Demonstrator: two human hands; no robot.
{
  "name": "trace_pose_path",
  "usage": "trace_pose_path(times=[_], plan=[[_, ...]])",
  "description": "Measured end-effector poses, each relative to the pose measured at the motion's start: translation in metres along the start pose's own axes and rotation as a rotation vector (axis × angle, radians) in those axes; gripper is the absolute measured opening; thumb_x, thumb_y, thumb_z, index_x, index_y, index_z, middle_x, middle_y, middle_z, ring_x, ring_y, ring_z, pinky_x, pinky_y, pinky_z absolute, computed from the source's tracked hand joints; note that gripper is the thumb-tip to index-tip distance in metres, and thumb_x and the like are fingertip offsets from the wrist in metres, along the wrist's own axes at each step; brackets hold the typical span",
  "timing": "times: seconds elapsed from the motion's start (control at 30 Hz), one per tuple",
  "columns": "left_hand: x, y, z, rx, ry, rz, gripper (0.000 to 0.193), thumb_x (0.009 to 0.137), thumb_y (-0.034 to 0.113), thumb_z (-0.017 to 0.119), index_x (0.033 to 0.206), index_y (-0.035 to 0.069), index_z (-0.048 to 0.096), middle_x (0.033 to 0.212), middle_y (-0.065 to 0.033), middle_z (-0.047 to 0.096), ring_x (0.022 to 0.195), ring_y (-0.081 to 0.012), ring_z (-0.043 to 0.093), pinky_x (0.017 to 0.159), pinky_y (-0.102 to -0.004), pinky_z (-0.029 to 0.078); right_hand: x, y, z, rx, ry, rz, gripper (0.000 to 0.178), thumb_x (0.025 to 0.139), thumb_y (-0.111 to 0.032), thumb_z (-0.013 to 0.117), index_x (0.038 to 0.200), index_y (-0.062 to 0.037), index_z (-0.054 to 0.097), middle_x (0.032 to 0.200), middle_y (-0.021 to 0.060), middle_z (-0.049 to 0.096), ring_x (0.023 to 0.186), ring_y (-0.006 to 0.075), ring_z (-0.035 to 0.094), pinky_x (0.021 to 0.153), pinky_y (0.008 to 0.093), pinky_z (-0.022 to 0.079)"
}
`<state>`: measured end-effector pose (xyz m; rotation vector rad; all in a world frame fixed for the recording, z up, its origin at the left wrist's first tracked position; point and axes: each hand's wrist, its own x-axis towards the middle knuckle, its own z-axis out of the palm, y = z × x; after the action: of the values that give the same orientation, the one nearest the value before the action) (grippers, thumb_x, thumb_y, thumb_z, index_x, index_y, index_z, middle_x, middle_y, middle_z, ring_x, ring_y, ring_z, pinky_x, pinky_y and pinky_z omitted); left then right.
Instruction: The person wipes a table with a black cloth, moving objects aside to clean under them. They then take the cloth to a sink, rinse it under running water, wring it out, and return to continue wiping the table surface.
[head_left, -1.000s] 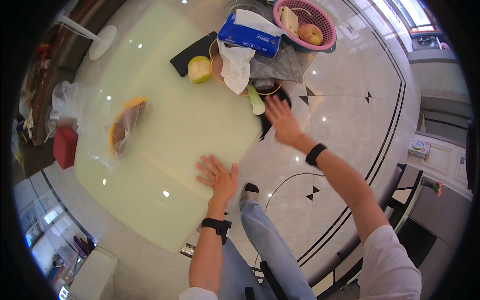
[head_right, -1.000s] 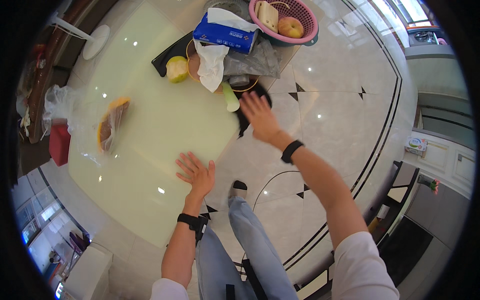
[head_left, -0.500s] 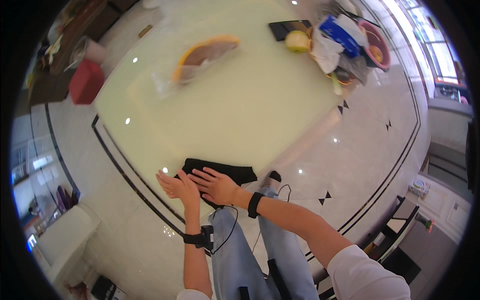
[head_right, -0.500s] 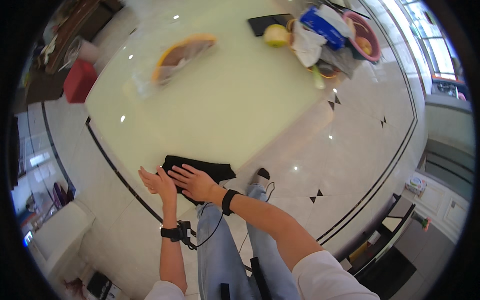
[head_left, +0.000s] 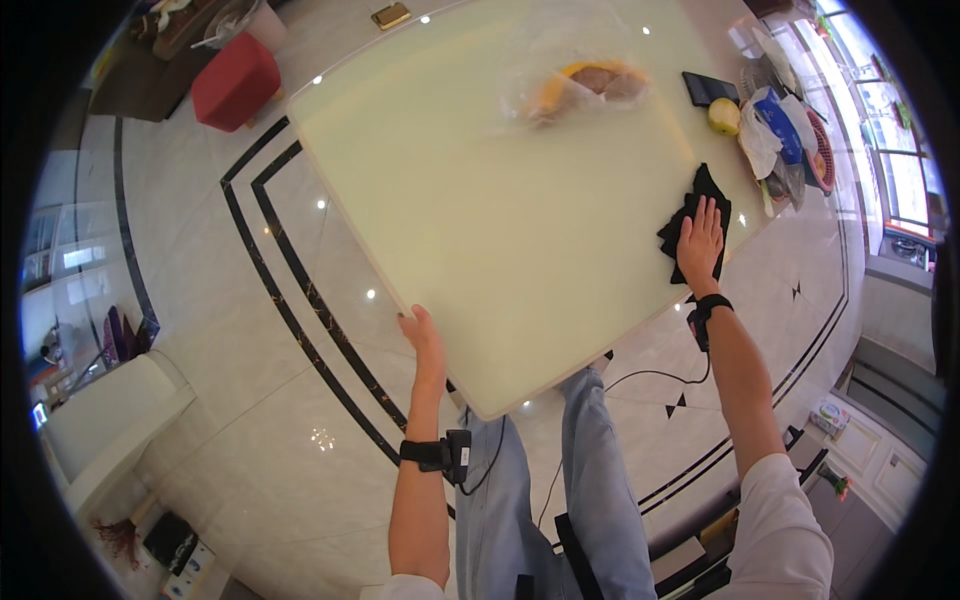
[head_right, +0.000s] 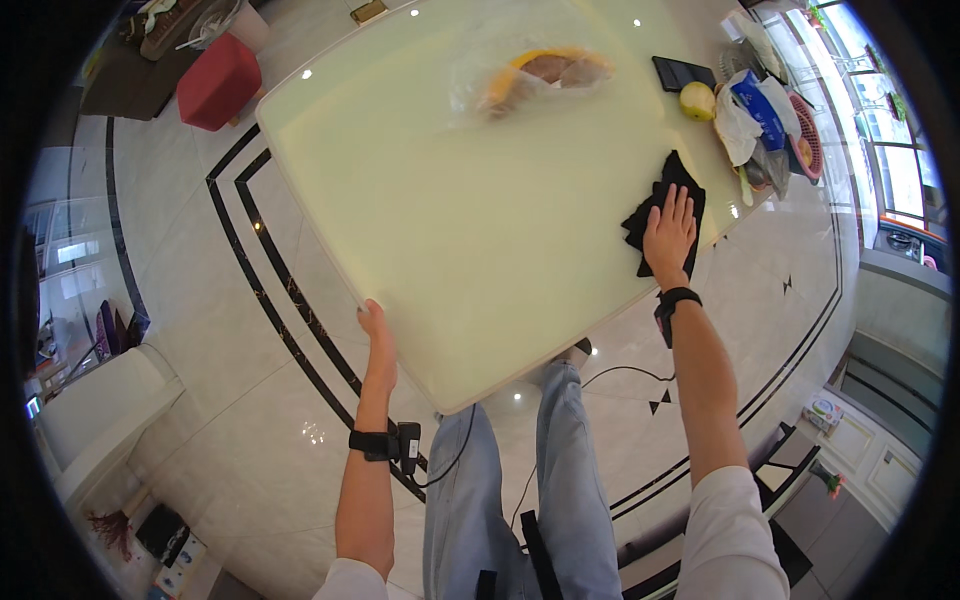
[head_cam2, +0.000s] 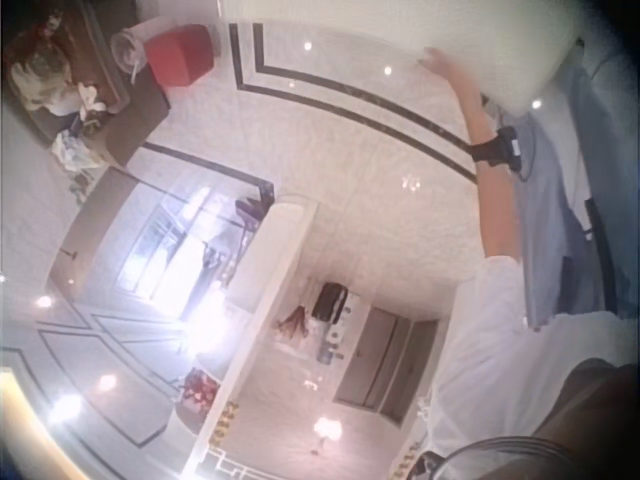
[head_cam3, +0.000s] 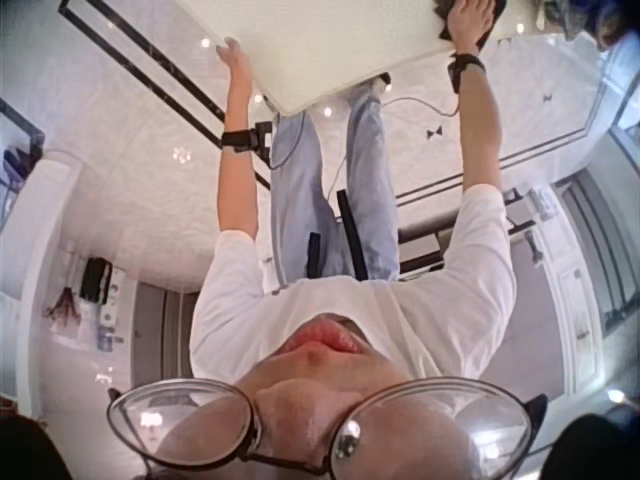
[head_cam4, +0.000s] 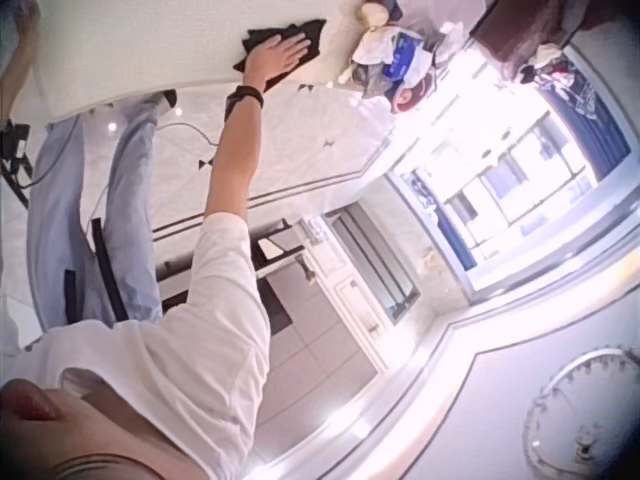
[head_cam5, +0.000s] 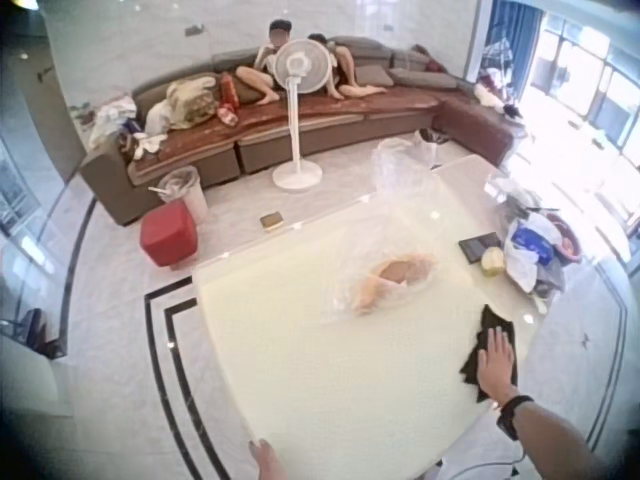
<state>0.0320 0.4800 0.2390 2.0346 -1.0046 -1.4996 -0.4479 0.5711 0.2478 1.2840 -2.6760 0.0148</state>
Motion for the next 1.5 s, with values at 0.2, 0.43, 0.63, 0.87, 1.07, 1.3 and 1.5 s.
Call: trace_pose_path(times=[0.2,0.43,0.63,0.87,1.07,1.3,1.5], plan=[[-0.003,0.043,-0.020,-0.234,-0.316,-0.228,0.098,0.096,0.073,0.022,0.153,-0.006,0.009,0.160,-0.0193,0.016,0.147,-0.0303,0.019,0.120,-0.0357,0.014,-0.056,-0.161,-0.018,0.003,0.031,-0.128,0.062,0.097,-0.034,0.046,0.153,-0.0105,0.031,0.160,0.0134,0.026,0.145,0.0318,0.027,0.116,0.0500,0.018],[0.055,0.057,-0.033,-0.194,-0.083,-0.019,0.081,0.102,0.062,0.023,0.153,0.000,0.023,0.158,-0.0128,0.027,0.145,-0.0258,0.025,0.118,-0.0362,0.019,-0.139,-0.382,-0.080,0.512,-0.308,-0.657,0.068,0.090,-0.038,0.054,0.150,-0.0119,0.037,0.159,0.0105,0.029,0.147,0.0309,0.022,0.119,0.0485,0.017],[0.138,0.096,-0.060,-0.012,-0.078,0.063,0.095,0.097,0.069,0.028,0.154,-0.002,0.004,0.161,-0.0196,0.013,0.148,-0.0323,0.018,0.119,-0.0402,0.016,-0.124,-0.327,-0.074,0.616,-0.381,-0.722,0.070,0.088,-0.037,0.057,0.151,-0.0150,0.036,0.159,0.0081,0.029,0.148,0.0269,0.023,0.120,0.0449,0.016],[0.149,0.114,-0.032,-0.182,-0.212,-0.155,0.077,0.102,0.061,0.018,0.153,0.003,0.021,0.157,-0.0104,0.027,0.142,-0.0266,0.029,0.117,-0.0387,0.024,-0.060,-0.137,-0.050,0.165,-0.143,-0.024,0.066,0.091,-0.030,0.052,0.151,-0.0090,0.034,0.159,0.0136,0.028,0.146,0.0324,0.024,0.117,0.0487,0.018],[0.156,0.112,-0.041,-0.316,-0.488,-0.224,0.074,0.103,0.060,0.018,0.154,0.007,0.021,0.158,-0.0080,0.025,0.144,-0.0253,0.026,0.119,-0.0384,0.020,-0.105,-0.176,-0.050,0.024,-0.060,0.386,0.060,0.097,-0.027,0.042,0.152,-0.0048,0.031,0.159,0.0152,0.027,0.146,0.0347,0.023,0.116,0.0496,0.017],[0.152,0.131,-0.065,-0.251,-0.754,-0.379,0.078,0.101,0.063,0.015,0.157,0.008,0.011,0.163,-0.0080,0.016,0.148,-0.0239,0.014,0.121,-0.0385,0.009,-0.136,-0.370,-0.064,0.089,-0.175,0.378,0.068,0.092,-0.030,0.049,0.151,-0.0014,0.030,0.161,0.0175,0.021,0.149,0.0359,0.016,0.117,0.0520,0.011],[0.228,0.159,-0.134,0.092,-0.532,-0.103,0.090,0.099,0.066,0.018,0.154,-0.002,-0.005,0.163,-0.0189,-0.006,0.151,-0.0311,-0.001,0.122,-0.0402,0.001,-0.050,-0.550,-0.068,0.221,-0.195,0.258,0.070,0.089,-0.032,0.056,0.150,-0.0046,0.034,0.159,0.0168,0.025,0.148,0.0355,0.020,0.117,0.0530,0.014]])
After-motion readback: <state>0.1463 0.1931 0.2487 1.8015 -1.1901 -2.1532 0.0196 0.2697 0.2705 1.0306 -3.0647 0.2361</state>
